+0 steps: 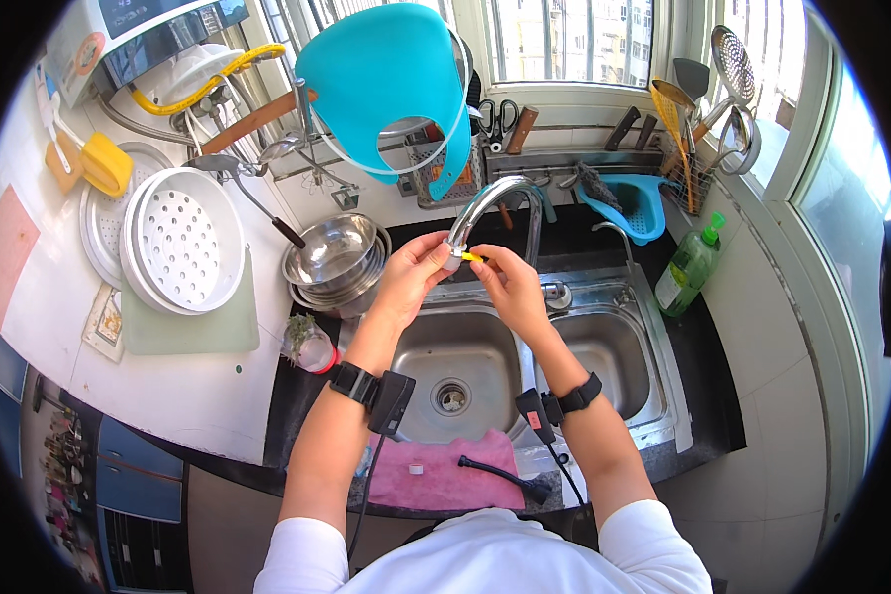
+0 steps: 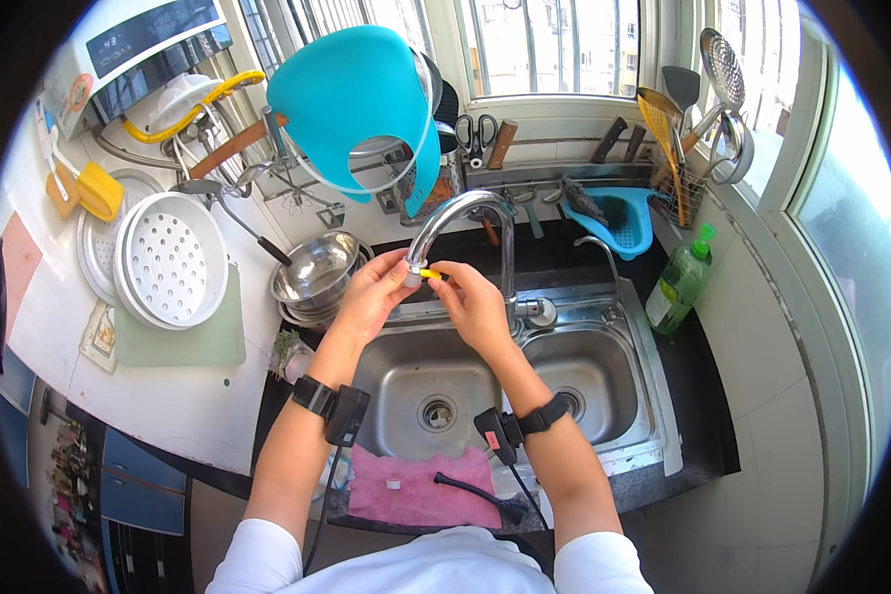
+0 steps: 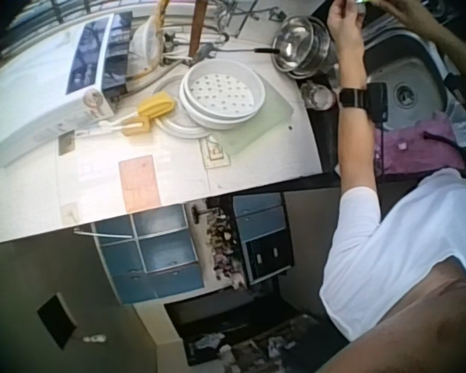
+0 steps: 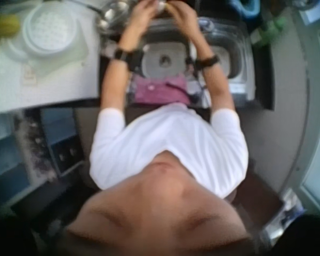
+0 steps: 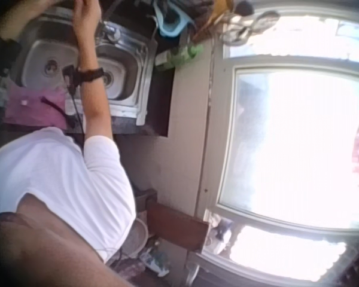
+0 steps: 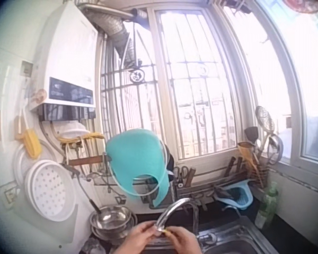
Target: The person assembles components for a sink faucet, including a filter and an adapter, by hand at a counter and then at a kitchen sink.
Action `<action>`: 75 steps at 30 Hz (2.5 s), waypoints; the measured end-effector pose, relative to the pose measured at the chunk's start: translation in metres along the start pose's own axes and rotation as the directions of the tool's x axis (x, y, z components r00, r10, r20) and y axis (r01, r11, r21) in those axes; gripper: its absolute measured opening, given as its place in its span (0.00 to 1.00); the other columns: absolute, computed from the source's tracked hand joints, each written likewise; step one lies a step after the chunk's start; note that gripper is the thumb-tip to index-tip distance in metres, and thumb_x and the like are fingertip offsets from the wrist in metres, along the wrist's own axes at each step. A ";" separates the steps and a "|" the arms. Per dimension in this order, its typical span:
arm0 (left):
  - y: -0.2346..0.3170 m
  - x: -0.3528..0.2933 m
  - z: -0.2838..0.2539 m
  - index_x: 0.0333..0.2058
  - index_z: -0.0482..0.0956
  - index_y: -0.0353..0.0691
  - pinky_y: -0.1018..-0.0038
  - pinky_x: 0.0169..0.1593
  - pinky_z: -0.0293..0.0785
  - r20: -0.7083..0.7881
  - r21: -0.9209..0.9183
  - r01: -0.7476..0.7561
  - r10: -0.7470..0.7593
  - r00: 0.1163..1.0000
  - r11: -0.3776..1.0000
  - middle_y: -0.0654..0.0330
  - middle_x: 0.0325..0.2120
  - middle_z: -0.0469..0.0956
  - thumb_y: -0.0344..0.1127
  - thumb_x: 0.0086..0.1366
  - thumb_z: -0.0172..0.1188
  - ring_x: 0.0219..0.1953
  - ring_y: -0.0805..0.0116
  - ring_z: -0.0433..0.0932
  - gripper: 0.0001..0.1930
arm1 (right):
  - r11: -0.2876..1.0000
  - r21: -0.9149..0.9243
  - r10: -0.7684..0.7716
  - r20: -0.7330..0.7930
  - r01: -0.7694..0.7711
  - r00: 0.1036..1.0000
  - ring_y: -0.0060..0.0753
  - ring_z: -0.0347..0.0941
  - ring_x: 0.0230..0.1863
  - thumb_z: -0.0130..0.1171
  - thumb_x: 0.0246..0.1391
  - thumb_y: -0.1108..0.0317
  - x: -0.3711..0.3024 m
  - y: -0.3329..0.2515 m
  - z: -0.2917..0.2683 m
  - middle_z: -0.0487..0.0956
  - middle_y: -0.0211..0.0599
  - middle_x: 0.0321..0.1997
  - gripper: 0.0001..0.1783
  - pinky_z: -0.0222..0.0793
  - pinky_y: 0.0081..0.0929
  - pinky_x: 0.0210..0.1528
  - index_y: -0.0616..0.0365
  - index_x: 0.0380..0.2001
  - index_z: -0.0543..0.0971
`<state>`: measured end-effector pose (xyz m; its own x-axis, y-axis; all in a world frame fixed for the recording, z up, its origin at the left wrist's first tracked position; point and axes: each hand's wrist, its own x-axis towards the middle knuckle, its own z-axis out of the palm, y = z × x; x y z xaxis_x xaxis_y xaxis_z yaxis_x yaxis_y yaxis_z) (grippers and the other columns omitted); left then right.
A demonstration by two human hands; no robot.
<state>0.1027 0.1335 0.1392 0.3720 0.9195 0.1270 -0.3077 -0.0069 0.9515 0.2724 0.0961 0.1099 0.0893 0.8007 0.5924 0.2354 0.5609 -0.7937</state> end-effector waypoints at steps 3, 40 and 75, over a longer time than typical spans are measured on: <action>0.001 0.000 0.000 0.50 0.70 0.34 0.70 0.52 0.71 0.009 0.003 0.003 -0.003 1.000 1.000 0.58 0.43 0.75 0.36 0.64 0.56 0.45 0.70 0.74 0.18 | 0.880 0.329 0.292 0.191 -0.342 0.937 0.19 0.63 0.19 0.55 0.58 0.58 0.011 0.000 -0.002 0.69 0.26 0.17 0.15 0.58 0.18 0.21 0.61 0.32 0.77; -0.002 -0.005 -0.003 0.51 0.71 0.36 0.70 0.56 0.68 0.025 -0.102 0.052 -0.050 0.998 0.993 0.60 0.46 0.75 0.38 0.64 0.56 0.48 0.70 0.73 0.19 | 0.648 -0.627 -0.404 0.197 0.432 0.893 0.35 0.71 0.24 0.60 0.50 0.62 0.007 -0.014 -0.013 0.69 0.32 0.24 0.17 0.65 0.29 0.22 0.51 0.43 0.74; 0.010 -0.015 0.001 0.54 0.70 0.35 0.77 0.53 0.65 0.092 0.336 -0.036 0.006 0.996 0.941 0.64 0.45 0.75 0.40 0.65 0.55 0.48 0.76 0.70 0.22 | 0.811 0.353 0.358 0.333 -0.467 0.872 0.12 0.52 0.14 0.42 0.64 0.50 0.001 -0.002 0.003 0.62 0.21 0.17 0.23 0.47 0.13 0.17 0.58 0.25 0.72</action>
<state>0.0947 0.1191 0.1471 0.4493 0.8794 0.1576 -0.0088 -0.1721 0.9850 0.2686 0.0962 0.1115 -0.1601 0.9693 0.1867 -0.1927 0.1548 -0.9690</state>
